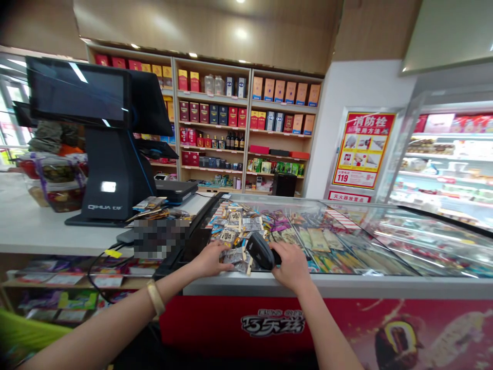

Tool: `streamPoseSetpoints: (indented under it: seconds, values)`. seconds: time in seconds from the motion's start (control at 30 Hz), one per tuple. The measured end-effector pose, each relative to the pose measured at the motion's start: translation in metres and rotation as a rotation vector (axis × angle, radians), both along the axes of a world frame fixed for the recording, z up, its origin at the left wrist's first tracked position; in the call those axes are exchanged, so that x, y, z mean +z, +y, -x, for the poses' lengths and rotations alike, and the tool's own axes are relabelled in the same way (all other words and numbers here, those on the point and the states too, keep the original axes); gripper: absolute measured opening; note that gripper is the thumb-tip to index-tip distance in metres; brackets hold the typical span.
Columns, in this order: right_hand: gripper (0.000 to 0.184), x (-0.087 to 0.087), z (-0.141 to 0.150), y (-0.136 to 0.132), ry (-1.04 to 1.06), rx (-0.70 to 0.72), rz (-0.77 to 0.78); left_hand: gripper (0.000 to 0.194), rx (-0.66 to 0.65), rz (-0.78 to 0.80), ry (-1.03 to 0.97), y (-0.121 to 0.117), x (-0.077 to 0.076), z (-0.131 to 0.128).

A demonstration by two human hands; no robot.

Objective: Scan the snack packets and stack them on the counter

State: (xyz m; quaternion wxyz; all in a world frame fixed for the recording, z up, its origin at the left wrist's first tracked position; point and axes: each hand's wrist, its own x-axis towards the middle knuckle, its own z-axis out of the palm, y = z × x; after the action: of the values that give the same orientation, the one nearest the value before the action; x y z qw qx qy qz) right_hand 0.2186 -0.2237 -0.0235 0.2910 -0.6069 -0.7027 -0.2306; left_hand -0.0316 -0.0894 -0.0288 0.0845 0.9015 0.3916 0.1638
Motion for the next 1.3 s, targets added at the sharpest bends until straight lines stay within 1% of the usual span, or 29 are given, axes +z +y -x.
streamPoseSetpoints:
  seconds: [0.1,0.2,0.3,0.4,0.47,0.53,0.6,0.67,0.8,0.9,1.0,1.07,1.2,1.23,1.3]
  values:
    - [0.040,-0.001,0.000,0.000,0.014,0.004,0.016,0.059,0.115,0.066,0.079,0.001,0.005,-0.002]
    - [0.037,0.000,0.001,0.000,0.030,0.019,0.054,0.065,0.175,0.090,0.139,0.001,0.012,-0.002]
    - [0.034,0.005,0.002,-0.001,0.024,0.036,0.103,0.063,0.181,0.091,0.178,0.000,0.017,-0.001]
    - [0.036,0.016,0.003,-0.002,-0.019,0.073,0.177,0.058,0.171,0.047,0.157,-0.003,0.020,0.002]
    - [0.038,0.025,0.004,-0.004,-0.055,0.092,0.218,0.056,0.143,-0.041,0.112,-0.004,0.023,0.007]
    - [0.039,0.034,0.006,-0.005,-0.089,0.092,0.252,0.053,0.103,-0.187,0.074,-0.005,0.027,0.013]
    - [0.039,0.043,0.009,-0.005,-0.120,0.082,0.283,0.050,0.071,-0.347,0.054,-0.005,0.034,0.019]
    - [0.039,0.048,0.012,-0.003,-0.131,0.065,0.296,0.049,0.050,-0.470,0.047,-0.006,0.042,0.025]
    - [0.033,0.052,0.020,0.005,-0.090,0.040,0.305,0.049,0.008,-0.584,0.025,-0.007,0.055,0.032]
    - [0.024,0.052,0.024,0.010,-0.085,0.047,0.311,0.050,-0.008,-0.612,-0.001,-0.009,0.059,0.034]
    - [0.018,0.053,0.026,0.011,-0.089,0.060,0.314,0.049,-0.007,-0.621,-0.013,-0.010,0.059,0.036]
    - [0.020,0.053,0.027,0.011,-0.087,0.065,0.310,0.049,-0.010,-0.618,-0.018,-0.010,0.058,0.036]
    - [0.032,0.050,0.026,0.008,-0.073,0.065,0.289,0.050,0.011,-0.597,-0.057,-0.004,0.056,0.041]
    - [0.034,0.049,0.025,0.007,-0.070,0.063,0.282,0.050,0.035,-0.586,-0.071,0.000,0.056,0.044]
    - [0.034,0.044,0.022,0.006,-0.066,0.052,0.265,0.050,0.127,-0.556,-0.100,0.012,0.061,0.056]
